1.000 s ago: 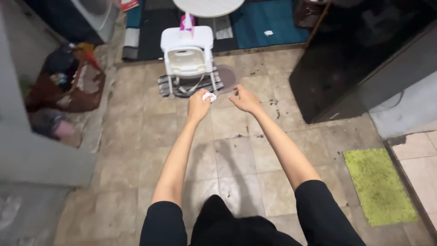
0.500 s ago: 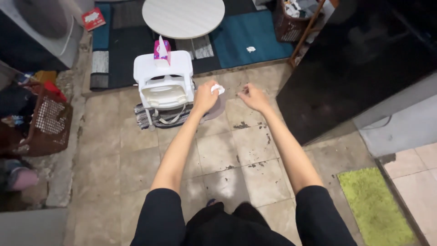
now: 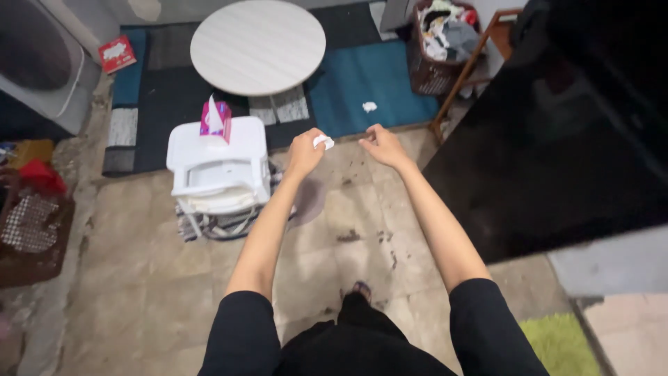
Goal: Cleaning a round table and a baby high chair using wet wipes and a spray cleaner.
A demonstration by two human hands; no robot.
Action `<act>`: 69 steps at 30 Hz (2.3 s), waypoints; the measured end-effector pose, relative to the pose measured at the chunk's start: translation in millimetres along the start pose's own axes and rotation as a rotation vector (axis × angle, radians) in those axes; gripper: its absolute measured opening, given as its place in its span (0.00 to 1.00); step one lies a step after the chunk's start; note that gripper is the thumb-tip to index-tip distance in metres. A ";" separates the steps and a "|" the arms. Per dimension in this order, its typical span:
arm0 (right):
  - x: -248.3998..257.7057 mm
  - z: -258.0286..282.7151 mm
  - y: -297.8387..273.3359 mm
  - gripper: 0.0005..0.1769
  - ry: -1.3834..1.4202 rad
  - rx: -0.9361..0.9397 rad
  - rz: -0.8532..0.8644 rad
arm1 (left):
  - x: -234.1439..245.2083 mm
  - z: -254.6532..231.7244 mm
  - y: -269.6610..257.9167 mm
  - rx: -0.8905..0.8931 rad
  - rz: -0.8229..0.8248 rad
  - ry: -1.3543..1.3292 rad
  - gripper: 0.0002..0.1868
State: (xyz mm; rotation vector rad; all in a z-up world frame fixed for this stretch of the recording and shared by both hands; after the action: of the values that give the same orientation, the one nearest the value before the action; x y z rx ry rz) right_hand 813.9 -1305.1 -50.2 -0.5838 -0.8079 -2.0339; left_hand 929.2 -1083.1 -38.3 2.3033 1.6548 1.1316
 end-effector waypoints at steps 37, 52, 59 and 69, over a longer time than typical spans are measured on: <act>-176.0 -196.5 597.7 0.30 0.066 -0.008 0.269 | -198.3 263.6 498.9 0.233 0.012 0.199 0.08; -355.8 -237.1 786.4 0.30 0.022 0.176 0.615 | -199.9 399.7 573.1 0.524 -0.356 0.247 0.10; -427.8 -247.3 810.6 0.30 0.000 0.130 0.663 | -205.5 467.2 571.8 0.530 -0.435 0.268 0.09; -586.0 -348.3 773.6 0.28 0.016 0.087 0.728 | -253.5 577.0 540.2 0.652 -0.356 0.229 0.09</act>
State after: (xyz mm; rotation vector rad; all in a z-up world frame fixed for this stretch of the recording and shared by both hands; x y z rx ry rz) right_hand 1738.8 -1574.5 -417.8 -0.6881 -0.5565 -1.3290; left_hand 1666.4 -1326.6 -331.9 2.0760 2.7185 0.8902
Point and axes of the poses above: each hand's wrist, its own y-axis towards the middle knuckle, its own x-axis out of the back of the hand, z = x × y, the point moved 5 cm from there along y, towards the middle knuckle, and after that the axes turned 10 degrees about -z, right-handed, at the moved point
